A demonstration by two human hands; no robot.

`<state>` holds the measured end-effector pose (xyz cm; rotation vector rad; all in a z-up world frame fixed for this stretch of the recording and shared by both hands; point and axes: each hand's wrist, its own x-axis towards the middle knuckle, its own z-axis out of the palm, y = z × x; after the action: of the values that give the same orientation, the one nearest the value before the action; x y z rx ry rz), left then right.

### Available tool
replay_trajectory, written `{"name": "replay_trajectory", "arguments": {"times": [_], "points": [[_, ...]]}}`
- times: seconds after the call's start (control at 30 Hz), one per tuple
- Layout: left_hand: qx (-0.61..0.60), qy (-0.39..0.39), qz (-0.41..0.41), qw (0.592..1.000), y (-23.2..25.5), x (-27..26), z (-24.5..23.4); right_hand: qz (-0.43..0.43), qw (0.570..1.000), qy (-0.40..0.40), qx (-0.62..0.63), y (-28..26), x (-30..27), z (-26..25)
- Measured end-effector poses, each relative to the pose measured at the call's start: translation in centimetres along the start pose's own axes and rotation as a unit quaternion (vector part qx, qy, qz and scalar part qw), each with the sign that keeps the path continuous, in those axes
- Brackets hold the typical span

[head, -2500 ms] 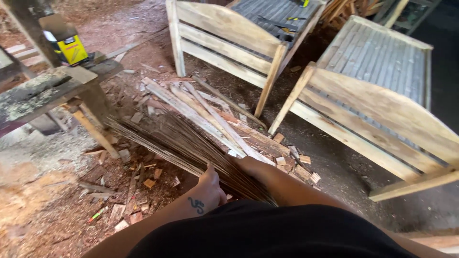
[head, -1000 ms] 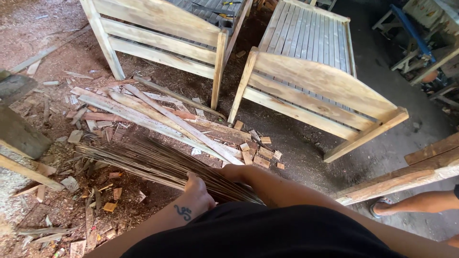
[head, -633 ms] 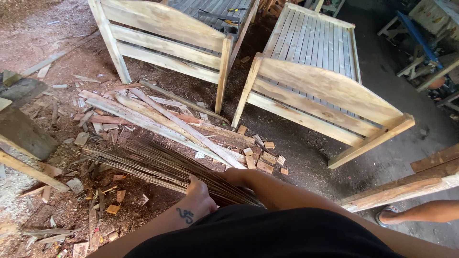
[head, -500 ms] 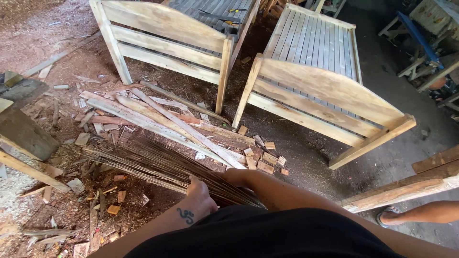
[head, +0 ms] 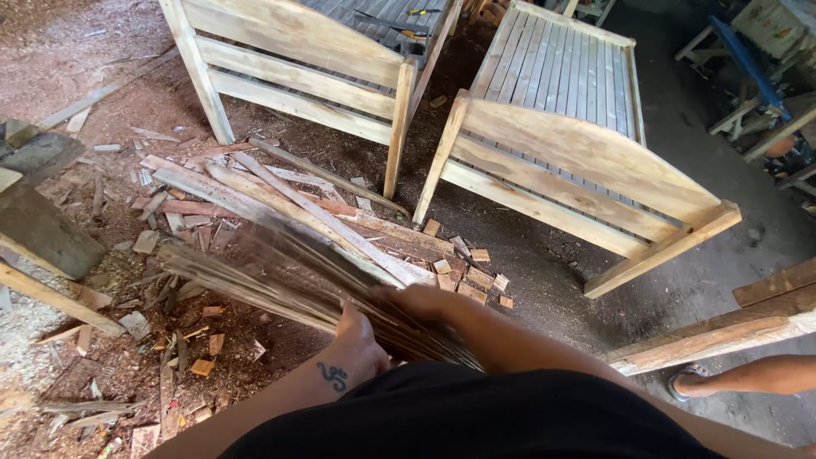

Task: Sweep the workshop floor and gather wooden slats using a traditional broom.

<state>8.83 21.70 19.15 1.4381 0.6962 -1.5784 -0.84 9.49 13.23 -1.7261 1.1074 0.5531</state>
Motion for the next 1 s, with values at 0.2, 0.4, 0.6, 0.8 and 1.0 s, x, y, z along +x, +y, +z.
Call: {"name": "replay_trajectory", "arguments": {"times": [0.2,0.4,0.6,0.8,1.0], "points": [[-0.089,-0.095,0.109,0.985,0.2,-1.5,0.8,-0.001,0.992,0.126,-0.028,-4.6,-4.1,-3.0],[-0.042,-0.201,0.108,0.973,-0.3,-1.8,0.8,-0.074,0.979,0.180,-0.053,-1.4,-0.1,-1.9],[-0.067,-0.216,0.120,0.967,0.0,-1.3,0.9,-0.039,0.987,0.152,-0.030,-5.0,-5.7,-2.7],[-0.116,-0.129,0.092,0.980,-0.3,-3.0,0.7,-0.071,0.989,0.128,-0.023,-5.5,-7.0,-1.9],[-0.071,-0.029,0.124,0.989,0.0,-3.0,1.1,-0.113,0.980,0.160,-0.019,-5.7,-7.0,-2.5]]}}
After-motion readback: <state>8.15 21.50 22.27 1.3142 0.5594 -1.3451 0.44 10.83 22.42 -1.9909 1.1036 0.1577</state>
